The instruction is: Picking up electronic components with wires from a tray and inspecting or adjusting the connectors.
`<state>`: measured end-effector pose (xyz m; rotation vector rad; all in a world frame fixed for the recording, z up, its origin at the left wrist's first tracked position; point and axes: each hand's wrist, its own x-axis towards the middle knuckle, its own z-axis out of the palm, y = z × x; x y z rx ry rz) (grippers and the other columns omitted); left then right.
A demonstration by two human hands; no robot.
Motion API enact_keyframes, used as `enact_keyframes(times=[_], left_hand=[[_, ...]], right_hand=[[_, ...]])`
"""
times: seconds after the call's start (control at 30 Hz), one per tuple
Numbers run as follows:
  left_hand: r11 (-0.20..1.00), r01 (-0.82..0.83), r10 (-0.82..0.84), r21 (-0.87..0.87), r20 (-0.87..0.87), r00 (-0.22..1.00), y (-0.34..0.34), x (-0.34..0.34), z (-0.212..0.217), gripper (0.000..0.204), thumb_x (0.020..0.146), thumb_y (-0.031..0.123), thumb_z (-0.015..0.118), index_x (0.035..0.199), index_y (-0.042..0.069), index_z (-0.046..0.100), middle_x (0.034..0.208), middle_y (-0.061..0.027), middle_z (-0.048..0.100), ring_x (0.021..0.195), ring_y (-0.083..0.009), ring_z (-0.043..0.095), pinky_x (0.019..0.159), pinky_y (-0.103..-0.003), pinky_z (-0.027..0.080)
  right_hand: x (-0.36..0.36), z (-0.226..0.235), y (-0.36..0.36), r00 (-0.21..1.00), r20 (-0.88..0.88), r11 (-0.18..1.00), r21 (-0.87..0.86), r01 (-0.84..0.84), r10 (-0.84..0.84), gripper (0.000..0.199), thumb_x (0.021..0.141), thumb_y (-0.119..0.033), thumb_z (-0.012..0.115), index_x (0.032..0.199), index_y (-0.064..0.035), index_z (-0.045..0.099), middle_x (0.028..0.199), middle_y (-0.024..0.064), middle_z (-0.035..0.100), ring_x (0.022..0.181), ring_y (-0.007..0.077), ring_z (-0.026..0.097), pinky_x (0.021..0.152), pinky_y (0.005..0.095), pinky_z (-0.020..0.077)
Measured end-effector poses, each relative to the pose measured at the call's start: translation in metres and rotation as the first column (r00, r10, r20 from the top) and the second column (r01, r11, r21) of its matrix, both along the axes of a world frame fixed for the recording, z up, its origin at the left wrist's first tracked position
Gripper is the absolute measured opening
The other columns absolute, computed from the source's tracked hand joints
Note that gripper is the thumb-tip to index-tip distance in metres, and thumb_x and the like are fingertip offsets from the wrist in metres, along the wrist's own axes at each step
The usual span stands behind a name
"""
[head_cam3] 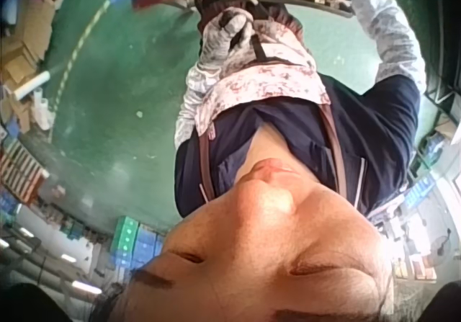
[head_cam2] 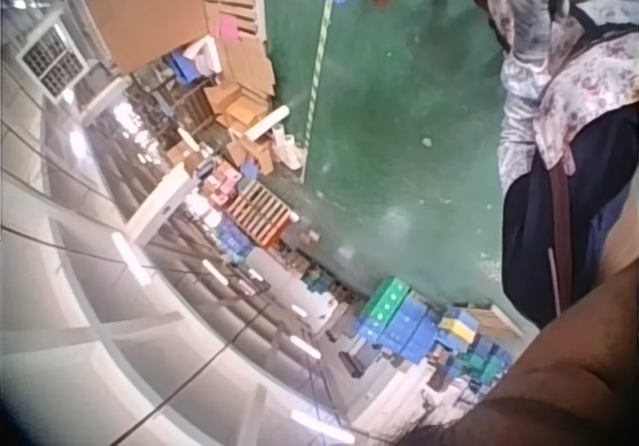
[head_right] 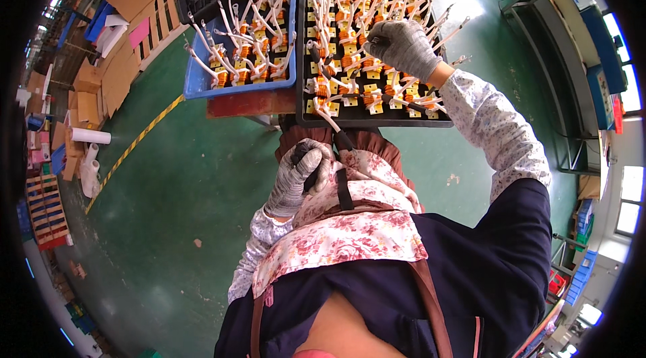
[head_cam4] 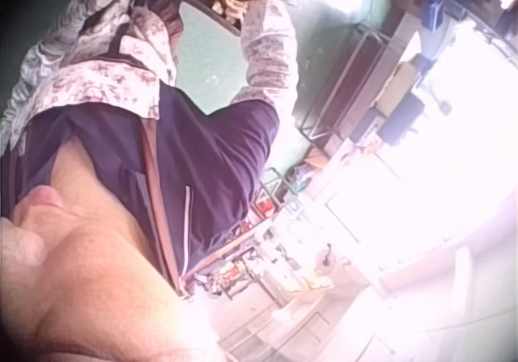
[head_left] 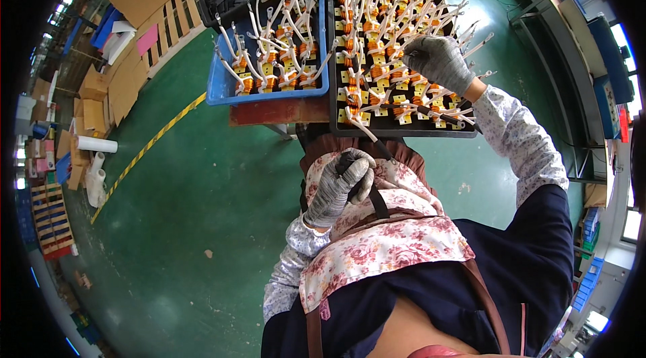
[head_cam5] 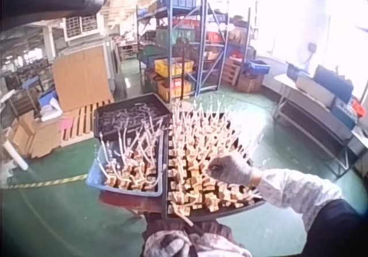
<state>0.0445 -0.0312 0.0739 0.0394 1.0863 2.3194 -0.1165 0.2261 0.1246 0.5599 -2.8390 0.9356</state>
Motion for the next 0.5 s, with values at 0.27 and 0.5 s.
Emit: enact_keyframes(times=[0.27, 0.5], left_hand=[[1.0, 0.008, -0.008, -0.023, -0.02, 1.0, 0.002, 0.0005, 0.0022, 0.02, 0.093, 0.022, 0.052, 0.096, 0.003, 0.057, 0.065, -0.0002, 0.055, 0.047, -0.0057, 0.045, 0.041, -0.018, 0.031], [1.0, 0.007, -0.007, -0.014, -0.007, 1.0, 0.0033, -0.0002, 0.0022, 0.021, 0.092, 0.024, 0.054, 0.093, 0.003, 0.057, 0.065, -0.0014, 0.055, 0.048, -0.0062, 0.046, 0.04, -0.018, 0.031]], right_hand=[[-0.0014, -0.0039, -0.0021, 0.969, -0.206, 0.99, -0.002, -0.138, 0.135, 0.01, 0.076, -0.008, 0.067, 0.084, -0.0016, 0.065, 0.07, 0.0073, 0.064, 0.062, 0.013, 0.062, 0.06, 0.0269, 0.0516], [-0.0006, -0.0099, -0.0008, 0.997, -0.072, 0.995, -0.1, 0.006, -0.014, 0.011, 0.078, -0.004, 0.065, 0.087, 0.0003, 0.063, 0.073, 0.006, 0.062, 0.063, 0.0112, 0.06, 0.059, 0.0251, 0.0504]])
